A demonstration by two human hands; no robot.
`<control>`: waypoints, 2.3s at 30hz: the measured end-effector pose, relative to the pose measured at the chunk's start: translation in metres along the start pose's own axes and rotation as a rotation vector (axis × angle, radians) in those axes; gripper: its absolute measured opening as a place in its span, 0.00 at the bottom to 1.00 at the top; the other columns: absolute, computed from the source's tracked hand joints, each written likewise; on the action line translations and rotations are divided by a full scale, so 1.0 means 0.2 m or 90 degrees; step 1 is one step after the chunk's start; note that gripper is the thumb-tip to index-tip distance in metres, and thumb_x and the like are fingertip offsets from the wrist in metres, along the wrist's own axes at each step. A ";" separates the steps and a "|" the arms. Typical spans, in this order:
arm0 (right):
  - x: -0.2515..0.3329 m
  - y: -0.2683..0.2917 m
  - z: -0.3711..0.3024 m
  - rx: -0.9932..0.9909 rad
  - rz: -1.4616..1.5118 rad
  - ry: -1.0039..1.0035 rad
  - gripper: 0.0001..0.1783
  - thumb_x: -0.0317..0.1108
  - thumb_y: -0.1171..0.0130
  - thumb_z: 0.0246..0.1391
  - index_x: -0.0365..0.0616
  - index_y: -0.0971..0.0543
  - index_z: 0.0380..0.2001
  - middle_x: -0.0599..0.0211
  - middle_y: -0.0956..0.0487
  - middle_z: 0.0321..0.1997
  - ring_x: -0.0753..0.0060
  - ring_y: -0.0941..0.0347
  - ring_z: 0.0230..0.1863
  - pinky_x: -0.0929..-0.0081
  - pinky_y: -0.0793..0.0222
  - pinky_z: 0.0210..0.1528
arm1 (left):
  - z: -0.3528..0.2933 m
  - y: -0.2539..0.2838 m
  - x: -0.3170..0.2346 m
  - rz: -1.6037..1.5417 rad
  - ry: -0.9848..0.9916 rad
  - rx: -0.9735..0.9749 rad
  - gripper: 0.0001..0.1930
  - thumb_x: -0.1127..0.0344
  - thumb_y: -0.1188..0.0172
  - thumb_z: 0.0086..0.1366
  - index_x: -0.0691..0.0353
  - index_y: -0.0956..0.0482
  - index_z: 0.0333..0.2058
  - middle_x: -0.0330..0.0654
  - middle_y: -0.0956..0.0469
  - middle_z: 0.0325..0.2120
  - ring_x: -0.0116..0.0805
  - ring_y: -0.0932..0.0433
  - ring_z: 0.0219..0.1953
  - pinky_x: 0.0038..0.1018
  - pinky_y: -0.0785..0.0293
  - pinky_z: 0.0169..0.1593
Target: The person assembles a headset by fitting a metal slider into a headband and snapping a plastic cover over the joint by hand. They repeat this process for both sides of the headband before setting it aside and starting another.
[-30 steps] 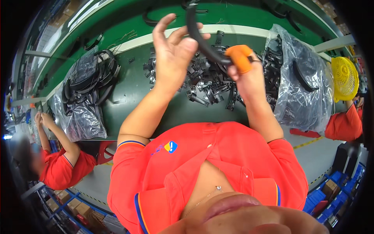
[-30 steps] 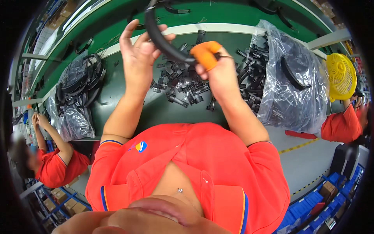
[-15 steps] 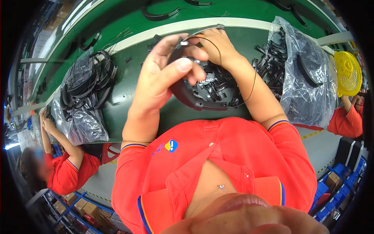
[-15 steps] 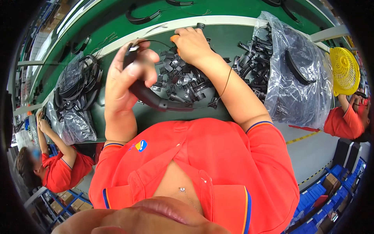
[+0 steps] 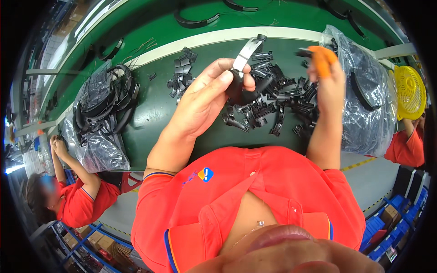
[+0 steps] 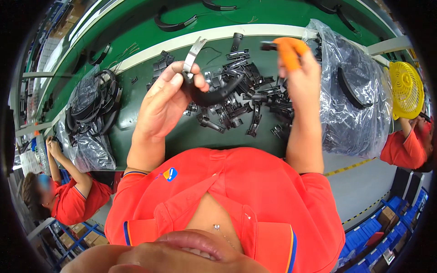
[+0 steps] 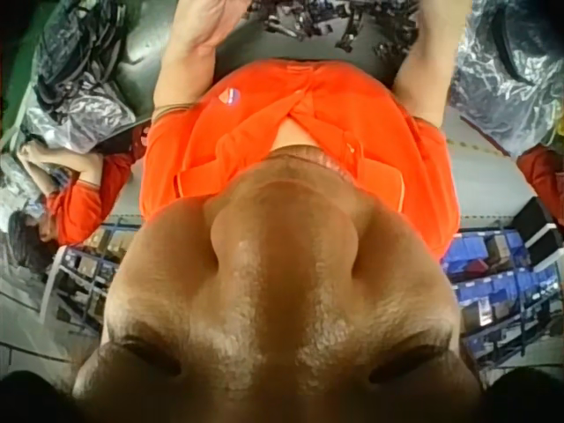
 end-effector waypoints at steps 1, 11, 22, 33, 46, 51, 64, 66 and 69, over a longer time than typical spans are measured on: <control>0.03 0.05 -0.03 -0.011 0.072 0.011 0.13 0.33 0.55 0.58 0.35 0.29 0.42 0.74 0.34 0.20 0.83 0.43 0.20 0.83 0.43 0.27 | 0.01 0.00 0.02 0.002 0.007 0.001 0.16 0.60 0.55 0.65 0.66 0.34 0.45 0.41 0.29 0.35 0.28 0.31 0.40 0.25 0.36 0.48; 0.11 -0.29 -0.20 0.245 0.339 -0.152 0.15 0.26 0.42 0.48 0.36 0.31 0.40 0.67 0.28 0.28 0.81 0.33 0.22 0.86 0.38 0.25 | 0.02 -0.01 0.10 -0.050 -0.014 -0.093 0.18 0.57 0.54 0.66 0.64 0.34 0.47 0.40 0.29 0.29 0.26 0.32 0.30 0.22 0.35 0.38; 0.07 -0.33 -0.20 0.217 0.393 -0.147 0.17 0.24 0.40 0.46 0.37 0.30 0.41 0.65 0.26 0.30 0.81 0.31 0.24 0.87 0.35 0.27 | 0.05 -0.04 0.13 -0.003 0.042 0.003 0.22 0.55 0.50 0.63 0.67 0.34 0.48 0.42 0.27 0.29 0.23 0.32 0.27 0.18 0.34 0.34; -0.10 -0.37 -0.30 0.327 0.426 -0.284 0.40 0.66 0.71 0.55 0.38 0.28 0.41 0.66 0.25 0.29 0.79 0.34 0.23 0.81 0.37 0.31 | 0.05 -0.03 0.16 -0.020 0.093 -0.022 0.19 0.53 0.49 0.63 0.64 0.33 0.42 0.38 0.29 0.23 0.23 0.35 0.26 0.19 0.37 0.33; 0.05 -0.17 -0.20 0.088 0.211 0.047 0.13 0.29 0.48 0.54 0.31 0.24 0.39 0.58 0.23 0.41 0.72 0.27 0.41 0.78 0.34 0.45 | 0.04 0.00 0.16 -0.038 0.087 -0.055 0.17 0.57 0.49 0.63 0.65 0.31 0.41 0.38 0.27 0.24 0.22 0.33 0.26 0.18 0.35 0.34; 0.06 -0.14 -0.18 0.058 0.139 0.097 0.10 0.30 0.48 0.55 0.34 0.23 0.36 0.66 0.22 0.35 0.81 0.27 0.34 0.84 0.31 0.37 | 0.05 -0.02 0.18 -0.017 0.110 -0.030 0.15 0.58 0.49 0.63 0.64 0.31 0.40 0.38 0.27 0.25 0.25 0.32 0.28 0.20 0.35 0.36; -0.02 -0.30 -0.27 0.214 0.540 -0.211 0.21 0.40 0.54 0.58 0.31 0.31 0.47 0.60 0.23 0.30 0.77 0.30 0.22 0.76 0.29 0.32 | 0.05 -0.01 0.14 0.059 0.004 -0.045 0.13 0.57 0.52 0.65 0.62 0.33 0.38 0.35 0.32 0.27 0.24 0.35 0.30 0.21 0.37 0.38; 0.00 -0.33 -0.28 0.224 0.537 -0.219 0.21 0.40 0.55 0.58 0.31 0.31 0.45 0.60 0.23 0.30 0.76 0.29 0.23 0.73 0.27 0.33 | 0.05 -0.01 0.14 0.074 -0.004 -0.050 0.14 0.56 0.52 0.65 0.62 0.32 0.36 0.34 0.32 0.26 0.23 0.36 0.30 0.20 0.38 0.37; 0.00 -0.34 -0.29 0.216 0.487 -0.201 0.21 0.40 0.55 0.58 0.31 0.31 0.45 0.60 0.24 0.28 0.75 0.29 0.23 0.73 0.28 0.33 | 0.05 -0.01 0.13 0.176 -0.031 -0.040 0.15 0.54 0.51 0.64 0.63 0.30 0.32 0.34 0.33 0.26 0.22 0.36 0.29 0.19 0.38 0.36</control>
Point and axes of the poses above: each hand's wrist, its own z-axis towards the middle knuckle, its own y-axis out of the back of the hand, x = y × z, the point moved 6 cm from there along z, towards the middle knuckle
